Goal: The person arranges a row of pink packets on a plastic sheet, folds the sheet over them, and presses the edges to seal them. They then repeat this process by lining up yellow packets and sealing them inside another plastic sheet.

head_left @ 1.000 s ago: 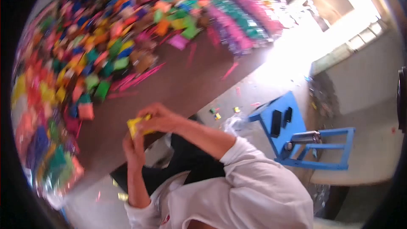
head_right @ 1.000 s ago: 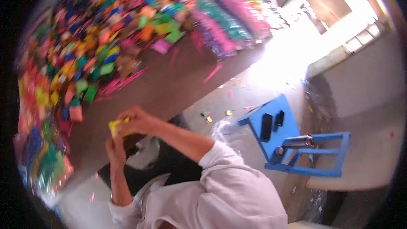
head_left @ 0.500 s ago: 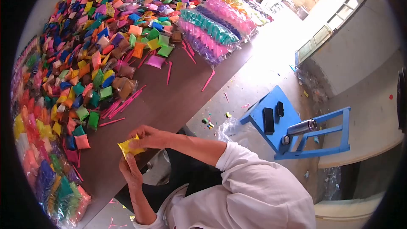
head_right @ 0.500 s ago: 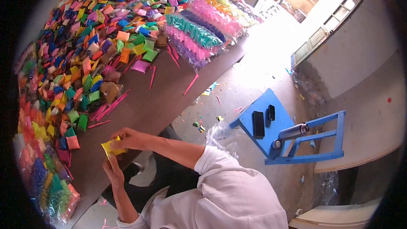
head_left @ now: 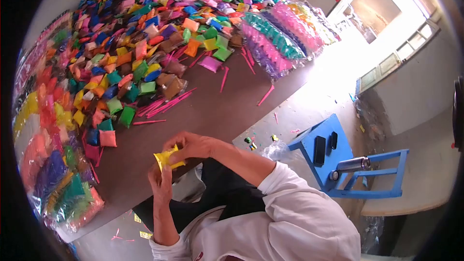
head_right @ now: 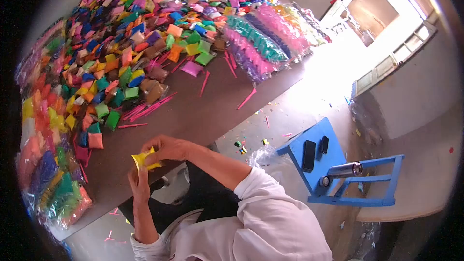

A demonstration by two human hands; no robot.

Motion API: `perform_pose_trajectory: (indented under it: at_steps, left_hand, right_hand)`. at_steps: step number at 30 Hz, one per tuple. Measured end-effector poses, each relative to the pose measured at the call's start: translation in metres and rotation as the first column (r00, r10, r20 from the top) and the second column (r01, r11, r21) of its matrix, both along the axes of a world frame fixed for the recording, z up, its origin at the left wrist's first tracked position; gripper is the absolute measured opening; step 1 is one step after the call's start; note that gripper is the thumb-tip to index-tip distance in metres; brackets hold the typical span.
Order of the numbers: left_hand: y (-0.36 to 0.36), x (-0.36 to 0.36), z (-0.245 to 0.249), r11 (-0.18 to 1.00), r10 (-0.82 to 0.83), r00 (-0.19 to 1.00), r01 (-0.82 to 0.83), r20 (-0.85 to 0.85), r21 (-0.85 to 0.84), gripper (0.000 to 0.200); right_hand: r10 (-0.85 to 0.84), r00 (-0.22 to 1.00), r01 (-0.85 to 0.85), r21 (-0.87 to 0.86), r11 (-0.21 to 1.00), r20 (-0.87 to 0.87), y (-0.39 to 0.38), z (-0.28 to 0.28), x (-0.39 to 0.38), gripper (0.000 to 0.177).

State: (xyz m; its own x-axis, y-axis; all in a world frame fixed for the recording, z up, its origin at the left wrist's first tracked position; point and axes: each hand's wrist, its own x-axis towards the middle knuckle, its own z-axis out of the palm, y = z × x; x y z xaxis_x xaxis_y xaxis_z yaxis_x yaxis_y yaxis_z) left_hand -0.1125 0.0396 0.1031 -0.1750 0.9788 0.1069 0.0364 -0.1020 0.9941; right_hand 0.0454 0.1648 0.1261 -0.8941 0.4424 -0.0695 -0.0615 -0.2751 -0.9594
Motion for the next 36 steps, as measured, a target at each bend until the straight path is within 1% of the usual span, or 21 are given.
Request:
perform_pose_trajectory:
  at_steps: [2, 4, 5, 7, 8, 11, 12, 14, 17, 20, 21, 22, 23, 25, 26, 28, 29, 30, 32, 33, 36]
  left_hand:
    - [-0.002, -0.002, -0.004, 0.997, 0.052, 0.998, -0.05, 0.041, -0.062, 0.035]
    - [-0.004, 0.002, -0.003, 0.986, 0.1, 0.99, -0.085, 0.102, -0.141, 0.036]
    - [-0.003, 0.003, -0.002, 0.989, 0.086, 0.993, -0.075, 0.084, -0.124, 0.037]
    - [-0.003, 0.003, -0.002, 0.995, 0.053, 0.997, -0.049, 0.047, -0.091, 0.04]
    - [-0.003, 0.001, -0.011, 0.998, 0.023, 0.999, -0.021, 0.035, -0.059, 0.041]
    - [-0.006, 0.007, 0.005, 0.994, 0.02, 1.0, -0.022, -0.022, -0.105, 0.043]
    - [-0.004, 0.005, 0.002, 0.996, -0.016, 1.0, 0.014, -0.023, -0.09, 0.043]
    - [-0.001, 0.005, 0.005, 0.998, -0.027, 0.999, 0.028, 0.026, -0.064, 0.044]
    - [-0.001, 0.001, 0.0, 0.997, -0.031, 0.998, 0.035, 0.049, -0.075, 0.044]
    - [-0.001, 0.001, 0.003, 0.996, -0.028, 0.999, 0.03, 0.022, -0.083, 0.045]
    - [-0.002, 0.001, 0.005, 0.996, -0.021, 1.0, 0.022, 0.007, -0.082, 0.046]
    - [-0.003, -0.001, 0.004, 0.994, -0.025, 1.0, 0.024, -0.013, -0.111, 0.041]
    - [-0.002, -0.001, 0.0, 0.996, -0.027, 0.999, 0.023, -0.047, -0.084, 0.038]
    - [0.0, 0.002, -0.004, 0.999, -0.025, 0.993, 0.021, -0.113, -0.037, 0.033]
    - [0.0, 0.005, 0.001, 0.997, 0.006, 1.0, -0.006, -0.004, -0.073, 0.027]
    - [0.002, 0.001, 0.007, 0.998, -0.008, 0.995, 0.003, -0.1, -0.057, 0.024]
    - [0.003, -0.002, 0.008, 0.999, -0.014, 0.989, 0.007, -0.147, -0.051, 0.023]
    - [0.003, -0.001, 0.009, 1.0, -0.001, 0.978, 0.004, -0.208, 0.016, 0.022]
    - [0.006, 0.001, 0.01, 0.989, 0.039, 0.943, 0.012, -0.33, 0.149, 0.019]
    - [0.005, 0.001, 0.009, 0.989, 0.046, 0.941, 0.005, -0.336, 0.148, 0.018]
    - [0.005, 0.003, 0.01, 0.983, 0.069, 0.942, -0.008, -0.328, 0.183, 0.016]
  right_hand:
    - [-0.071, 0.985, 0.033, -0.237, 0.971, -0.154, -0.001, -0.008, -0.002, 0.032]
    - [-0.091, 0.993, 0.084, -0.086, 0.993, -0.073, -0.002, -0.009, -0.005, 0.03]
    - [-0.107, 0.994, 0.106, -0.005, 0.994, -0.033, -0.001, -0.009, -0.006, 0.028]
    - [-0.104, 0.994, 0.102, 0.056, 0.993, 0.03, -0.003, -0.01, -0.007, 0.027]
    - [-0.107, 0.992, 0.102, 0.087, 0.991, 0.06, -0.003, -0.01, -0.006, 0.027]
    - [-0.074, 0.997, 0.075, 0.065, 0.995, -0.016, -0.003, -0.023, -0.002, 0.027]
    - [-0.079, 0.997, 0.079, 0.041, 0.996, -0.004, -0.003, -0.022, -0.001, 0.028]
    - [-0.091, 0.996, 0.091, -0.008, 0.996, 0.022, -0.005, -0.02, -0.001, 0.029]
    - [-0.193, 0.978, 0.172, -0.225, 0.959, -0.075, -0.008, -0.006, -0.005, 0.032]
    - [-0.094, 0.995, 0.091, -0.077, 0.993, -0.034, -0.002, -0.018, -0.005, 0.033]
    - [-0.104, 0.995, 0.104, -0.055, 0.993, 0.001, -0.004, -0.016, -0.006, 0.032]
    - [-0.114, 0.993, 0.115, -0.031, 0.993, 0.035, -0.006, -0.011, -0.006, 0.031]
    - [-0.125, 0.99, 0.125, -0.007, 0.992, 0.069, -0.008, -0.009, -0.005, 0.03]
    - [-0.212, 0.977, 0.213, -0.027, 0.977, 0.022, -0.013, -0.016, -0.004, 0.028]
    - [-0.252, 0.968, 0.252, -0.041, 0.967, 0.001, -0.015, -0.021, -0.004, 0.028]
    - [-0.407, 0.913, 0.403, -0.185, 0.896, 0.018, -0.013, -0.028, -0.011, 0.027]
    - [-0.444, 0.896, 0.436, -0.208, 0.875, 0.009, -0.007, -0.025, -0.017, 0.026]
    - [-0.479, 0.878, 0.467, -0.233, 0.853, 0.006, -0.002, -0.018, -0.023, 0.024]
    - [-0.452, 0.888, 0.46, -0.114, 0.881, 0.088, 0.009, -0.011, -0.034, 0.023]
    - [-0.441, 0.889, 0.449, -0.048, 0.892, 0.124, 0.013, -0.007, -0.043, 0.023]
    - [-0.343, 0.903, 0.307, 0.17, 0.937, 0.26, 0.017, 0.008, -0.071, 0.025]
